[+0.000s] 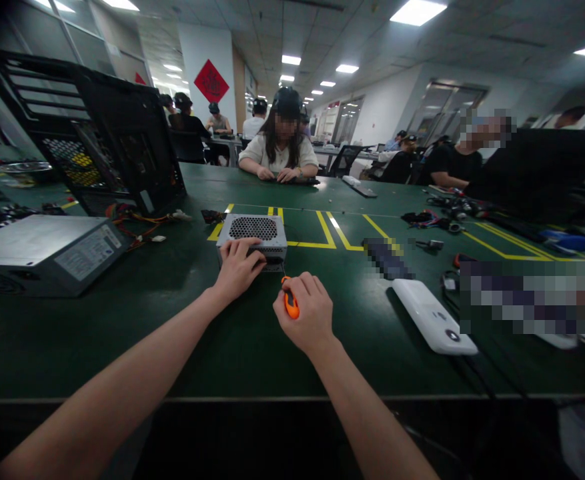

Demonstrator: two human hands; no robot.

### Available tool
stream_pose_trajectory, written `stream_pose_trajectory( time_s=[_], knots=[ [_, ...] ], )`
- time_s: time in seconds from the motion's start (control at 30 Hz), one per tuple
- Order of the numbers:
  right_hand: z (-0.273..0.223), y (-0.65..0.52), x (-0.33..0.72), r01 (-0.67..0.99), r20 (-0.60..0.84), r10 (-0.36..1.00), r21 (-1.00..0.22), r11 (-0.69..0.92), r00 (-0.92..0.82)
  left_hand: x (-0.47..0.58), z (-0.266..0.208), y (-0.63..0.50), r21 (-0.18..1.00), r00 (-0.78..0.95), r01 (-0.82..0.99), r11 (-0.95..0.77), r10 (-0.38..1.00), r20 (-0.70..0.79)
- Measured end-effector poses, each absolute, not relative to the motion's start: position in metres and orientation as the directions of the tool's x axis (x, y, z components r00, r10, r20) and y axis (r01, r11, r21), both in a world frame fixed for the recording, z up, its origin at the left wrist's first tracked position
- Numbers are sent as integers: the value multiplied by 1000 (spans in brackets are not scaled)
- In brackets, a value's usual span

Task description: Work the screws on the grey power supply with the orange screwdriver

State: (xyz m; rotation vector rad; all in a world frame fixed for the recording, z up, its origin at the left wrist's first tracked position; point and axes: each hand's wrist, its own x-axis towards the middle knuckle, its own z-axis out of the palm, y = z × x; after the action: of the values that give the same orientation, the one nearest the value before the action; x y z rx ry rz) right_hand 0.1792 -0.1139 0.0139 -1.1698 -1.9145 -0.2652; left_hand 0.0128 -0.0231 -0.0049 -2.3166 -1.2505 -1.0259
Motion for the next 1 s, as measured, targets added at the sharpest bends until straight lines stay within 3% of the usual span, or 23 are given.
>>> stream_pose_trajectory(
  time_s=[0.27,0.6,0.7,0.83,1.0],
  knots=[
    [16,-113,201,807,743,640,-250,535,-194,13,-2,-25,60,365,819,-570,599,713],
    [9,-123,192,850,621,684,-54,525,-383,14,-2,-27,10,391,824,-567,580,714],
    [11,-126,188,849,595,718,-106,517,-362,15,-3,-28,-7,392,828,-560,571,721],
    [10,-127,189,835,581,778,-288,470,-237,15,-3,-28,-13,394,828,-561,565,725],
    [11,-127,191,837,617,728,-196,511,-300,15,-3,-29,-12,391,827,-561,561,730]
  ],
)
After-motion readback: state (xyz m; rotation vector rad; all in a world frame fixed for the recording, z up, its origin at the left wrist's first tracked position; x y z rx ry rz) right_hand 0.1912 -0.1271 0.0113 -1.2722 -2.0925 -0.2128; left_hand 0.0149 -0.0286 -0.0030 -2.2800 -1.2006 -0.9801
